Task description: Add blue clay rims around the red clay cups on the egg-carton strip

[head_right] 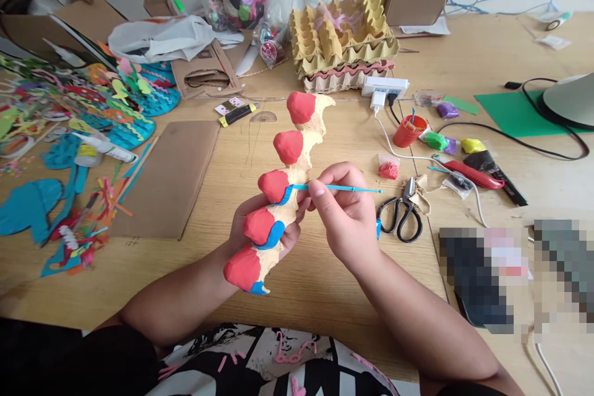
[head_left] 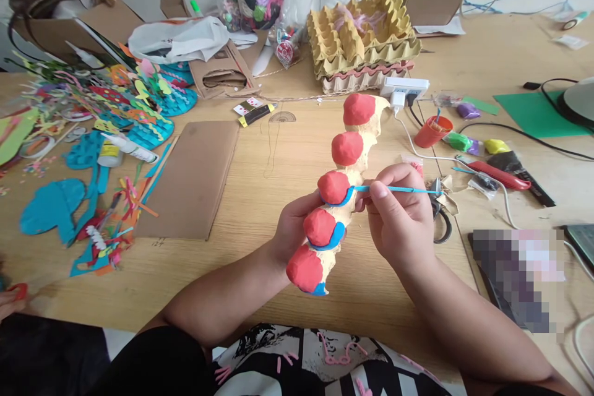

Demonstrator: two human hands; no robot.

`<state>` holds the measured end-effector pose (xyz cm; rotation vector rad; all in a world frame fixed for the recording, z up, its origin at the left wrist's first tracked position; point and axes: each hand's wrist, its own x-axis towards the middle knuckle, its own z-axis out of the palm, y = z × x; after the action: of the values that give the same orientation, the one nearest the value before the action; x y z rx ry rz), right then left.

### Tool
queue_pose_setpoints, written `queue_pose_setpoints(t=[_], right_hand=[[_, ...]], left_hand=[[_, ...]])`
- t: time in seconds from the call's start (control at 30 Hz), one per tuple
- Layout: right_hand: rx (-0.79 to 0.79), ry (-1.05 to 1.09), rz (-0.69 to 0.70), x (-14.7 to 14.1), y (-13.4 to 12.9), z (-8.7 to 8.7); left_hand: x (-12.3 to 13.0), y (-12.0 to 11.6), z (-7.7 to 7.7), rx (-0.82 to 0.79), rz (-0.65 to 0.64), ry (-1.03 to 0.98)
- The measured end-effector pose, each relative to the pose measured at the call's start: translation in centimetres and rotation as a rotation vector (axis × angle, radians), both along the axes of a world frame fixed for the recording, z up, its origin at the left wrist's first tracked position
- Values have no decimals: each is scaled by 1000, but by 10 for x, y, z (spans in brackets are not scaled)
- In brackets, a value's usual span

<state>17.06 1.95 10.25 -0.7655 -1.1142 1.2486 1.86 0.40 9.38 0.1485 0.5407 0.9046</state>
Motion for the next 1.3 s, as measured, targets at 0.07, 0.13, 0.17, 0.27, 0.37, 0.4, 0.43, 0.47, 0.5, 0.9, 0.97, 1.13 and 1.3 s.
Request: queue_pose_setpoints(t=[0.07, 0.13, 0.17, 0.27, 0.37, 0.4, 0.43, 0.47, 0.5, 0.9, 0.97, 1.13, 1.3], right_hand=[[-7, 9, 12, 0, 0, 0], [-12, 29, 29, 0, -1, 0], [-12, 37, 36, 1, -1, 0], [0, 30, 27, 3, -1, 0], [9, -18, -3, 4, 0, 1], [16, -32, -8, 4, 1, 1], [25, -44, -9, 5, 1, 2], [36, -55, -10, 6, 1, 3], [45, -69, -8, 6, 2, 4], [64, -30, 84, 10, 3, 3], [72, -31, 88, 9, 3, 4], [51, -79, 35, 8, 2, 5], [70, -55, 53, 8, 1, 2]], left_hand=[[0, 0, 1, -6, -11, 4], [1, 0, 1, -6, -11, -7], [1, -1, 1, -6, -13, -19], [2, -1, 1, -4, -25, -54], [3, -1, 2, -5, -9, -32], [3, -1, 3, -4, -3, -25], [4, -1, 4, -4, 4, -21], [4, -1, 5, -3, 12, -19], [4, -1, 5, 0, 18, -17], [3, -1, 8, 22, 70, 28], [3, -1, 8, -13, 66, 24], [3, 0, 5, 6, 49, 33], [2, 1, 2, 12, 36, 63]])
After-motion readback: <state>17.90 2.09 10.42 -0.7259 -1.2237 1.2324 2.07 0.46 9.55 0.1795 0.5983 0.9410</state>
